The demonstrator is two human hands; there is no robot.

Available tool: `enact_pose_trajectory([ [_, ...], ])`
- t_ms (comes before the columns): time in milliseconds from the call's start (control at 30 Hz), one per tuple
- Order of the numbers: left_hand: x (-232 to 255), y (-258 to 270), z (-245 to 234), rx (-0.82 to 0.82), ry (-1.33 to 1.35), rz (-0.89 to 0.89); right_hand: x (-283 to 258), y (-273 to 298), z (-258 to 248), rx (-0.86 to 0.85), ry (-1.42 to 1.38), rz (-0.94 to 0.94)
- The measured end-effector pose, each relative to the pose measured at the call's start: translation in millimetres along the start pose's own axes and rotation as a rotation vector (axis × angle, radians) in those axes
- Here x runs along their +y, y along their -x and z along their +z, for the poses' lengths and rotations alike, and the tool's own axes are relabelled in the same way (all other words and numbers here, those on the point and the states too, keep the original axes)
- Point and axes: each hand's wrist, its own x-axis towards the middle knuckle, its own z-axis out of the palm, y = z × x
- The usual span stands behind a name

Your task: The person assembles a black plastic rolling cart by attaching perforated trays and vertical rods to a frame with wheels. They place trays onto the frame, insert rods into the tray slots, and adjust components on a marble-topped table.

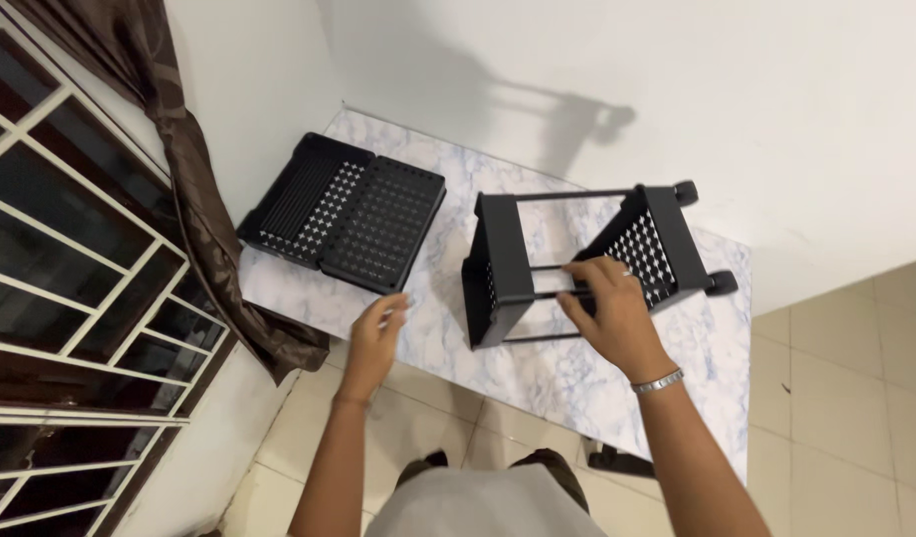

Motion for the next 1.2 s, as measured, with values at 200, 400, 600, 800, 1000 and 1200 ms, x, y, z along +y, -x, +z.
enact_pose_trajectory([
  [200,-21.4,45.0,-75.6,0.201,-0.083,-0.107,25.5,-28.1,23.9,-0.563,-0.083,0.017],
  [400,6.6,101.9,-96.0,0.517,-0.191,-0.271,39.8,-34.3,24.5,-0.587,-0.211,-0.178],
  [600,16.7,77.8,-49.5,0.579,-0.085,-0.113,47.0,-44.4,23.5,-0.789,-0.207,-0.041],
  [800,55.9,15.6,49.0,0.507,0.076,0.003,42.8,-42.8,22.0,-0.700,-0.260,-0.121],
  [1000,98.0,-13.3,149.2,0.306,0.019,-0.095,40.0,-38.7,25.9,-0.637,-0.202,-0.138],
  [1200,93.5,-29.1,180.8,0.523,0.011,-0.246,43.9,-31.7,34.0,-0.616,-0.231,-0.160],
])
